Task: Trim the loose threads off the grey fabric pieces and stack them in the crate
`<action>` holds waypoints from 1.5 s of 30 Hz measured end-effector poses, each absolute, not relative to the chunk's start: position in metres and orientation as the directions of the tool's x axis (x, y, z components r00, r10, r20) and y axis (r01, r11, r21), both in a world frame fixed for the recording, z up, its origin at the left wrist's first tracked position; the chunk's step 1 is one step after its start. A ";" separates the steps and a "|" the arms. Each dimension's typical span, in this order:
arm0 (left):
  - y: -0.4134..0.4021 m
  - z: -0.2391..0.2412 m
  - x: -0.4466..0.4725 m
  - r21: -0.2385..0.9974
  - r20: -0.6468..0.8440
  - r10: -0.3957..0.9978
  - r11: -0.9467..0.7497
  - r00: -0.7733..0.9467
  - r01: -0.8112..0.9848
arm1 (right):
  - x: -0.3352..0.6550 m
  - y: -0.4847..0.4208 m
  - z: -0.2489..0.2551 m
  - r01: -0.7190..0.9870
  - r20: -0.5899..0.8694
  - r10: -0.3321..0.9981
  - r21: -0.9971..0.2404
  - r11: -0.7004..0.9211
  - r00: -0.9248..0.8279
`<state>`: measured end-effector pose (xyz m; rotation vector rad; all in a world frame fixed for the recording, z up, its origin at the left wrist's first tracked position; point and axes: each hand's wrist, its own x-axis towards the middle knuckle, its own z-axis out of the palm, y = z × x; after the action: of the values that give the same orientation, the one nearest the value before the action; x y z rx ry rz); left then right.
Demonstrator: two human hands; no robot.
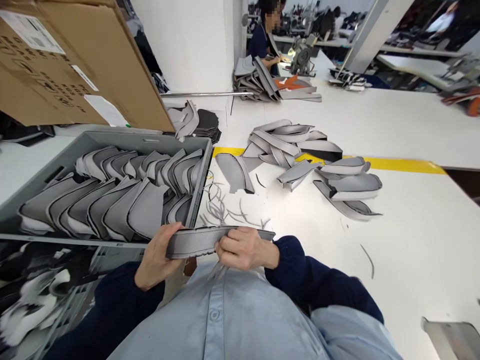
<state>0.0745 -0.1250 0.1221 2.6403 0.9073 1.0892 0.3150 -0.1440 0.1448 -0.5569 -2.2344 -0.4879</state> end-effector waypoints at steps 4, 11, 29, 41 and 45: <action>-0.128 0.131 0.068 0.711 0.288 0.749 -0.585 0.597 0.390 | 0.315 -0.146 0.145 0.508 0.749 0.233 0.158 0.847 -0.621; -0.112 0.138 0.075 0.972 -0.217 0.532 0.045 0.818 0.229 | 0.314 -0.149 0.132 0.486 0.762 0.186 0.188 0.854 -0.621; -0.123 0.151 0.081 0.947 -0.065 0.344 -0.275 0.937 0.166 | 0.310 -0.142 0.157 0.475 0.248 0.629 -0.472 0.743 -0.737; -0.126 0.146 0.083 0.935 -0.008 0.387 -0.324 0.922 0.144 | 0.305 -0.143 0.157 0.460 0.233 0.610 -0.473 0.752 -0.757; -0.125 0.146 0.085 0.952 -0.080 0.418 -0.237 0.905 0.194 | 0.304 -0.144 0.151 0.459 0.280 0.640 -0.502 0.733 -0.716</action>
<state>0.0848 -0.1252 0.1460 1.8205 0.4566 0.2231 0.3035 -0.1445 0.1508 -0.8390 -2.4958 0.5593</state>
